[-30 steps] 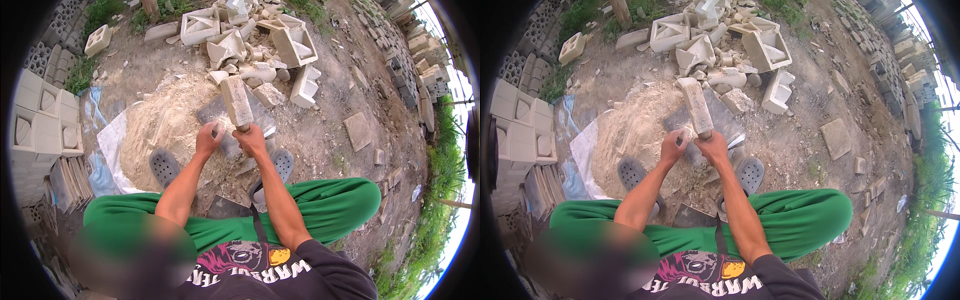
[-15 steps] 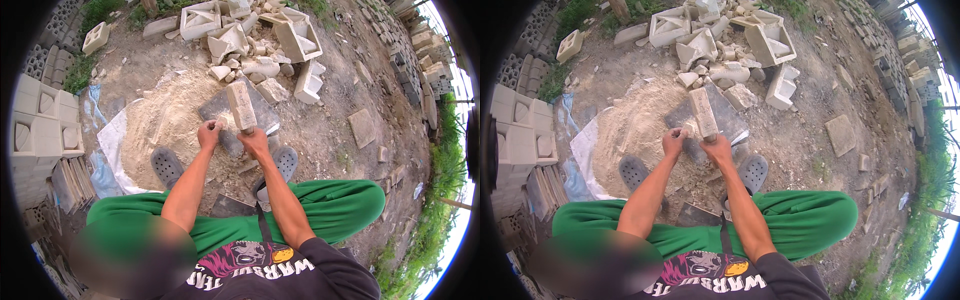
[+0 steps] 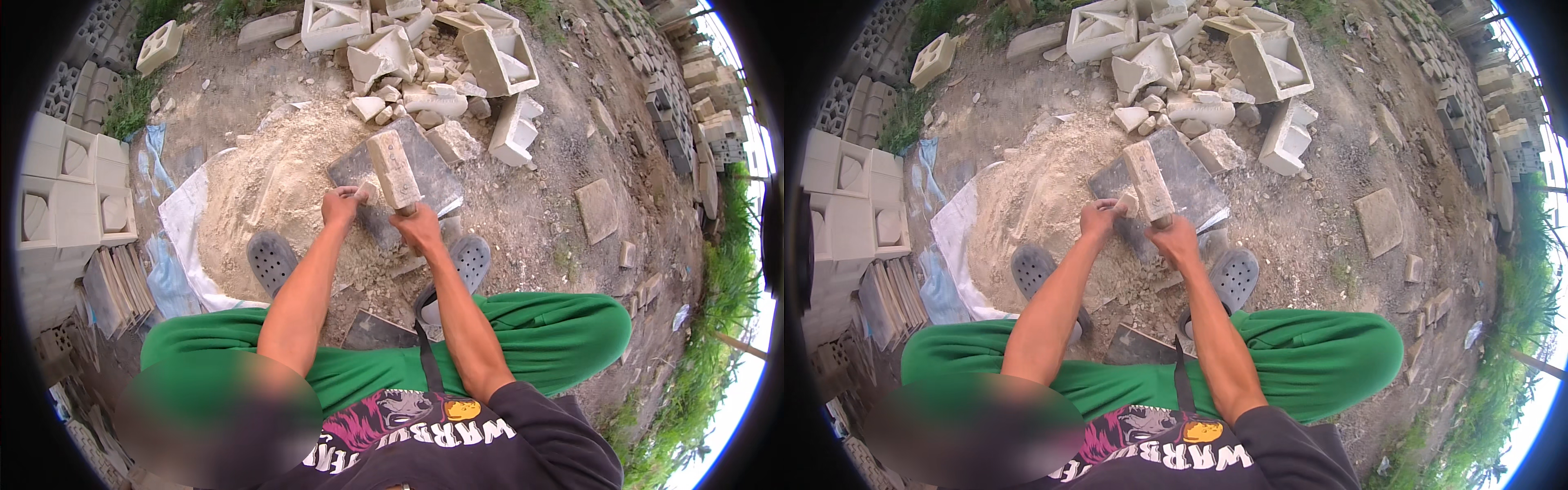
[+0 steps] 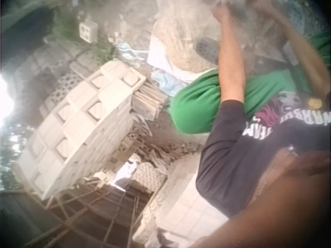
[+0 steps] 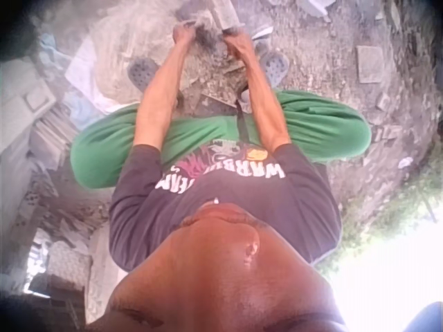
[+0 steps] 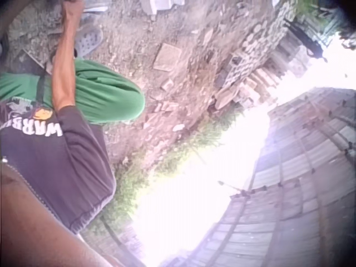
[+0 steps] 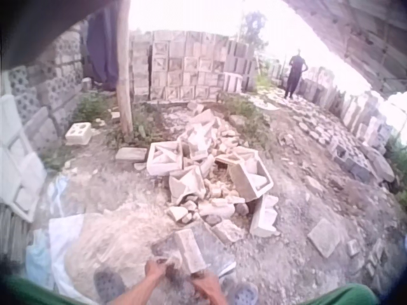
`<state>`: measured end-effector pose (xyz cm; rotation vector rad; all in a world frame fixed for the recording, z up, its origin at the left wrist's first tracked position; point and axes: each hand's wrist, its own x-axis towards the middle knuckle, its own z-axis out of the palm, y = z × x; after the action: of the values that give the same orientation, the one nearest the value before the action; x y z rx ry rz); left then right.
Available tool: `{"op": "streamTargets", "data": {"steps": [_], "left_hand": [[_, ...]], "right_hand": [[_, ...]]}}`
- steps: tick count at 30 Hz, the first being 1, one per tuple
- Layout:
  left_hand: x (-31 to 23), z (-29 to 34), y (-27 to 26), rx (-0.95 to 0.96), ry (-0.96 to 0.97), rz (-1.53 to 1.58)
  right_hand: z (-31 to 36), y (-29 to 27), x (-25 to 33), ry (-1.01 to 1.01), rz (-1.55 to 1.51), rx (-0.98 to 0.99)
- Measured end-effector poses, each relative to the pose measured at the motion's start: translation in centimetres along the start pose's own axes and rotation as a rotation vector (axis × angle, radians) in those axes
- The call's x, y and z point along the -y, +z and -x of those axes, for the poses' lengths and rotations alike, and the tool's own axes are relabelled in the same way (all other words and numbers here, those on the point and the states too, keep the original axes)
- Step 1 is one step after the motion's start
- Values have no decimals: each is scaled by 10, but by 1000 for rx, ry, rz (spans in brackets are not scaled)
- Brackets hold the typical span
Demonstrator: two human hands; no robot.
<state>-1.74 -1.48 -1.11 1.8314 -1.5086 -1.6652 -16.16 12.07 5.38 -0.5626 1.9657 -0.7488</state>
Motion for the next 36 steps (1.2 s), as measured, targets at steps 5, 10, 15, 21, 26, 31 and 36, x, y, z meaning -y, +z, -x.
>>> {"op": "streamTargets", "data": {"steps": [5, 10, 15, 21, 26, 31, 36], "left_hand": [[6, -6, 0, 62, 26, 66], [-16, 6, 4, 33, -38, 19], [-4, 3, -1, -9, 2, -16], [0, 3, 2, -14, 42, 23], [-10, 4, 6, -16, -14, 8], [-11, 6, 0, -38, 2, -60], [2, 1, 0, -3, 48, 20]], "right_hand": [[-5, -8, 27, -348, 71, -216], [-11, 8, -8, -64, 225, -23], [-5, 0, 16, -95, 245, -65], [5, -7, 43, -322, 59, -224], [-9, 7, -20, -99, 185, -77], [-2, 1, -5, 9, -45, 10], [1, -3, 27, -171, -93, -134]]}}
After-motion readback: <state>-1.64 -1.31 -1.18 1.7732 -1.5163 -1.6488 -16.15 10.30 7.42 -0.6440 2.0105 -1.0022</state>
